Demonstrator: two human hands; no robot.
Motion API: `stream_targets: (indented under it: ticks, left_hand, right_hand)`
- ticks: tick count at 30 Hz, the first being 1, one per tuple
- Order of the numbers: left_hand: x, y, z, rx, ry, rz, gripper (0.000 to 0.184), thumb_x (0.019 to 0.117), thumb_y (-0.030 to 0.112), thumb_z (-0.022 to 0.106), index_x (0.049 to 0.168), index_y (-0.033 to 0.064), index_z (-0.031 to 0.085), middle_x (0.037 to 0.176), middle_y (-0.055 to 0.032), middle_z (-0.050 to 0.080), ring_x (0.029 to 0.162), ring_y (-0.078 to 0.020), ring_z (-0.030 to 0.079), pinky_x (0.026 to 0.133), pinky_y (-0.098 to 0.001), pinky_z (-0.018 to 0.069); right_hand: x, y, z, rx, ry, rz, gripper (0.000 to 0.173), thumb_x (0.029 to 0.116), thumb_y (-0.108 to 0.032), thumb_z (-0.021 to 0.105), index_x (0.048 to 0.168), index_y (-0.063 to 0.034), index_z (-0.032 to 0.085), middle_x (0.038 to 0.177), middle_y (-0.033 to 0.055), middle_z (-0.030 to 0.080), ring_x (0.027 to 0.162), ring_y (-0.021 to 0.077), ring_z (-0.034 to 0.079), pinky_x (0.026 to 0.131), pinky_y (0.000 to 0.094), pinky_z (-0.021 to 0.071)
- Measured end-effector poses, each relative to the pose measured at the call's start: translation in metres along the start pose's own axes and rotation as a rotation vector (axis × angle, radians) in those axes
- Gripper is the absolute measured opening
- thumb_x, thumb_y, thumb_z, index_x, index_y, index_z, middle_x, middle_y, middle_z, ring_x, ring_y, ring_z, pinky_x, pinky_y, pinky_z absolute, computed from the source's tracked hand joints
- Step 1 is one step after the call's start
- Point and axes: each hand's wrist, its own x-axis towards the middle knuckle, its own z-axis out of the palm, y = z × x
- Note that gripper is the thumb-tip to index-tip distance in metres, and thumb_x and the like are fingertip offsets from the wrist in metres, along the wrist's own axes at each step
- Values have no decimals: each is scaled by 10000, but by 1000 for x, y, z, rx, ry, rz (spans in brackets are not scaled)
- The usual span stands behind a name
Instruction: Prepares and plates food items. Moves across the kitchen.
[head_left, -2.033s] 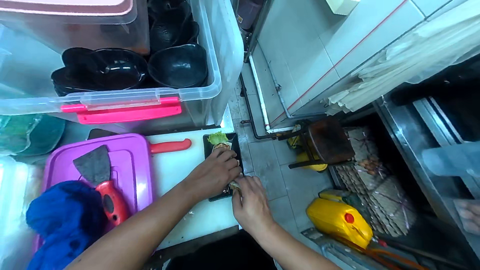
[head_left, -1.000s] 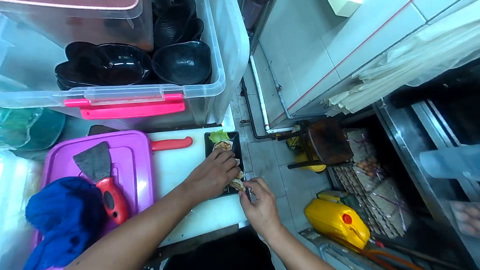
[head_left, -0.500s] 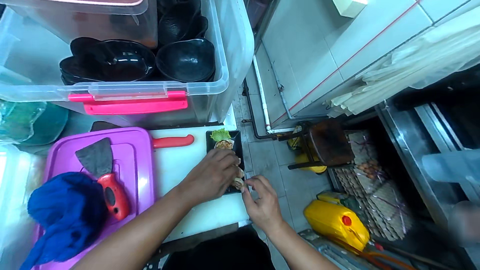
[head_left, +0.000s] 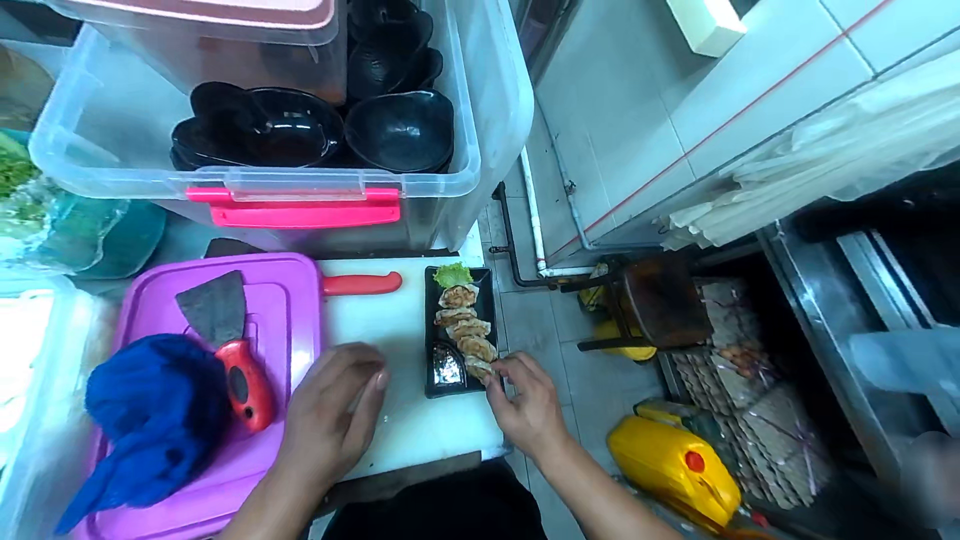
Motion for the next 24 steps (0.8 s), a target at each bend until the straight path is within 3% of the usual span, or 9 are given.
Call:
stream_targets:
  ticks: [2, 6, 9, 17, 24]
  left_hand:
    - [-19, 1, -8, -1, 20, -28, 316, 1050, 312, 506, 982, 102, 731, 1041, -44, 725, 1073, -170, 675, 934, -371, 569]
    - [-53, 3, -15, -9, 3, -31, 271, 1043, 322, 527, 982, 135, 713, 1052, -22, 720, 1096, -159, 667, 955, -358, 561]
    - [-68, 9, -16, -37, -17, -46, 238, 1034, 303, 554, 976, 139, 716, 1063, -18, 718, 1117, -160, 657, 977, -352, 549]
    - [-71, 13, -13, -85, -34, -61, 334, 1040, 321, 554, 781, 138, 659, 1078, -18, 714, 1123, -167, 650, 969, -367, 545]
    - [-75, 10, -10, -55, -23, -79, 277, 1029, 321, 569, 863, 148, 709, 1068, -8, 718, 1110, -151, 652, 961, -355, 545]
  right_hand:
    - [1, 0, 1, -3, 2, 5, 280, 941, -359, 655, 1002, -112, 772, 917, 4, 706, 857, 94, 680, 751, 272, 600]
    - [3, 0, -1, -11, 0, -8, 252, 954, -340, 629, 950, -131, 770, 905, -9, 704, 847, 83, 674, 737, 268, 593]
    - [15, -3, -5, -6, 18, -14, 300, 969, -355, 609, 1012, -112, 779, 934, 6, 709, 864, 94, 684, 754, 287, 606]
    - [56, -14, -12, -14, -37, 49, 251, 962, -264, 566, 985, -140, 784, 965, -7, 700, 889, 104, 674, 773, 330, 597]
    - [86, -13, -24, -117, -298, 174, 239, 934, -301, 680, 1081, -138, 777, 1036, 25, 689, 978, 176, 663, 847, 399, 577]
